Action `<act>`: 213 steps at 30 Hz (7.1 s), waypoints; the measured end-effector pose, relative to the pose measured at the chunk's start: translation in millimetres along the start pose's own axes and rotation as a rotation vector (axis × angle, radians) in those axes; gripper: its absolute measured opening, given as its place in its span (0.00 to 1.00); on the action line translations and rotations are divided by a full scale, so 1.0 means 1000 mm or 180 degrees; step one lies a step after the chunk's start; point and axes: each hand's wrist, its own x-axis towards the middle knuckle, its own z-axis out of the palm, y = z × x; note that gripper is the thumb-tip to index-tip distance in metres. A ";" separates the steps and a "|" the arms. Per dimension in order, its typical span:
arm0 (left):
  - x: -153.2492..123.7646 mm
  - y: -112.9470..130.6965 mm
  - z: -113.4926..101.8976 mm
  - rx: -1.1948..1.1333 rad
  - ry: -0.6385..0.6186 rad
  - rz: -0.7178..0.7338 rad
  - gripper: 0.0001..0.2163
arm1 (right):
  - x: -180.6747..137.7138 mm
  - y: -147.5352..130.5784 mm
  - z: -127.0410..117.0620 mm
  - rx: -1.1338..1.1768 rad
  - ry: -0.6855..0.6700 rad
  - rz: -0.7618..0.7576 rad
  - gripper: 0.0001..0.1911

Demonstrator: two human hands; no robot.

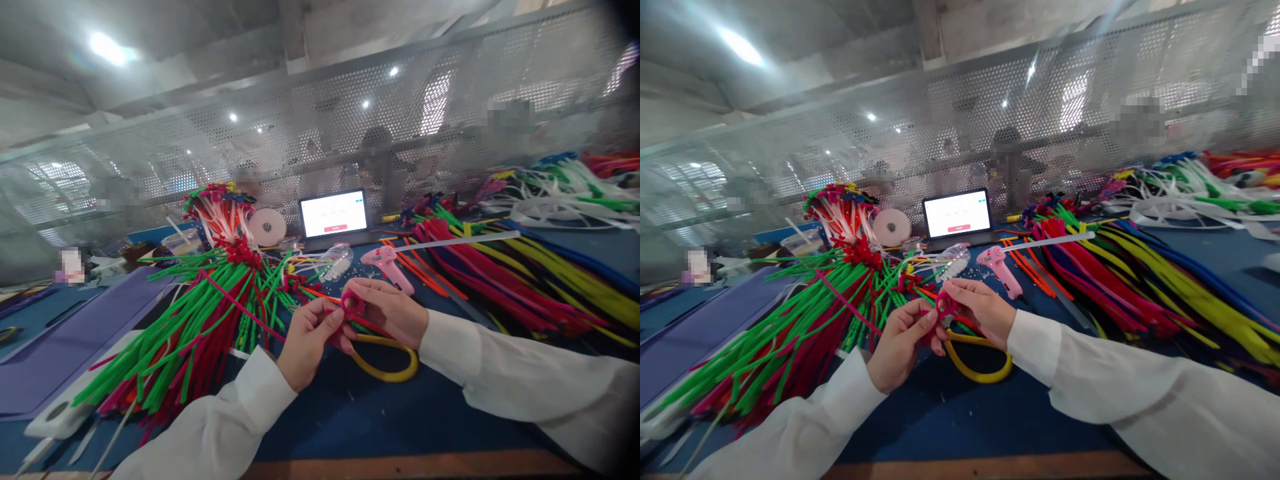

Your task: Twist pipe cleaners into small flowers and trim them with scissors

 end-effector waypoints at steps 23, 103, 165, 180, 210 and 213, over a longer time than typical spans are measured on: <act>0.000 0.007 -0.027 0.5243 -0.0183 0.2955 0.08 | 0.002 0.009 -0.007 -0.1118 -0.0141 0.0796 0.14; 0.001 0.020 -0.011 0.0981 -0.0700 -0.0379 0.07 | -0.007 -0.009 -0.015 -0.4644 -0.1102 -0.2449 0.06; -0.002 0.022 -0.018 0.2950 -0.0121 0.0794 0.09 | -0.002 0.002 -0.014 -0.3900 -0.0491 -0.1493 0.08; -0.003 0.016 -0.027 0.4234 -0.0230 0.1958 0.08 | 0.001 0.007 -0.013 -0.2745 -0.0742 -0.0432 0.12; -0.001 0.022 -0.012 0.2232 -0.0171 0.0233 0.09 | 0.000 -0.005 -0.014 -0.2925 -0.0150 -0.1061 0.08; 0.001 0.019 -0.010 0.1365 -0.0349 -0.0359 0.10 | 0.002 -0.006 -0.015 -0.2352 -0.0204 -0.0811 0.09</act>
